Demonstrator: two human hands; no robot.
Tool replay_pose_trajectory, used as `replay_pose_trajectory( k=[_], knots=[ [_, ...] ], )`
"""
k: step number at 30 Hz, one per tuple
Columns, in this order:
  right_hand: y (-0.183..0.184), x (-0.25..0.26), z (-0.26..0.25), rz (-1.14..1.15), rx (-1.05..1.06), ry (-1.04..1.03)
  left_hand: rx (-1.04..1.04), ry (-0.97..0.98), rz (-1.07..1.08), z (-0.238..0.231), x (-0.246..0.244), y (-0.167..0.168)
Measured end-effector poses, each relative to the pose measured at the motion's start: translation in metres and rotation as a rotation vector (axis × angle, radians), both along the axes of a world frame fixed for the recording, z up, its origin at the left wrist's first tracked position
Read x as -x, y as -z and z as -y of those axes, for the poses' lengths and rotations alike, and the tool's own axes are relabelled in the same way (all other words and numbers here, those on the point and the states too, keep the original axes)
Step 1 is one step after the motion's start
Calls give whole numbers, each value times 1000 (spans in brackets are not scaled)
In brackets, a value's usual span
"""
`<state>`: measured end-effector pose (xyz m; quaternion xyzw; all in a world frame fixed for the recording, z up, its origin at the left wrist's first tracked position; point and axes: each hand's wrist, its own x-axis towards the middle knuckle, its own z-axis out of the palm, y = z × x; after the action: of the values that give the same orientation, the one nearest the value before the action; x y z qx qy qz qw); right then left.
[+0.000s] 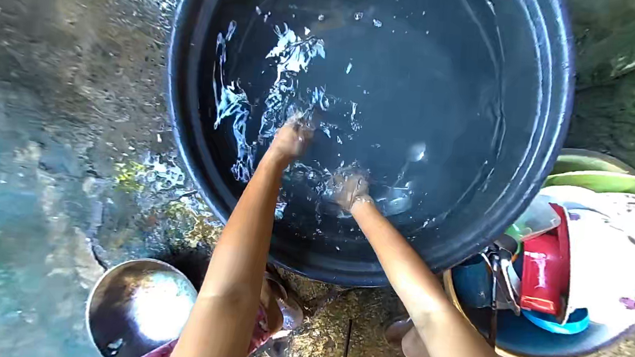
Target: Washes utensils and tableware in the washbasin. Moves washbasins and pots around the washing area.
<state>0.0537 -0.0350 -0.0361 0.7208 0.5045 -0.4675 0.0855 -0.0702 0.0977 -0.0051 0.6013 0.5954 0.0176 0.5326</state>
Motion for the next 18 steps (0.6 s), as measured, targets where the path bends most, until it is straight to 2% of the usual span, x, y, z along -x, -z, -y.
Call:
replay_pose_trajectory(
  k=[4,6,8,9,11,14,18],
  knots=[
    [-13,-27,-5,-71,48,-80,7,97,-160,15,3,-3],
    [-8,-46,-6,-83,-35,-78,-24,135,-201,20,5,-5],
    [-21,-65,-10,-100,-93,-123,-13,236,-295,14,9,-6],
    [-28,-74,-11,-127,-153,-136,-7,251,-284,8,11,-8],
    [-46,-86,-17,-105,-180,-172,-46,149,-155,-4,14,-14],
    [-45,-87,-20,-42,-136,-165,-23,41,-10,-8,9,-26],
    [-22,-57,-17,7,2,-92,-50,170,55,-8,6,-17]
  ],
)
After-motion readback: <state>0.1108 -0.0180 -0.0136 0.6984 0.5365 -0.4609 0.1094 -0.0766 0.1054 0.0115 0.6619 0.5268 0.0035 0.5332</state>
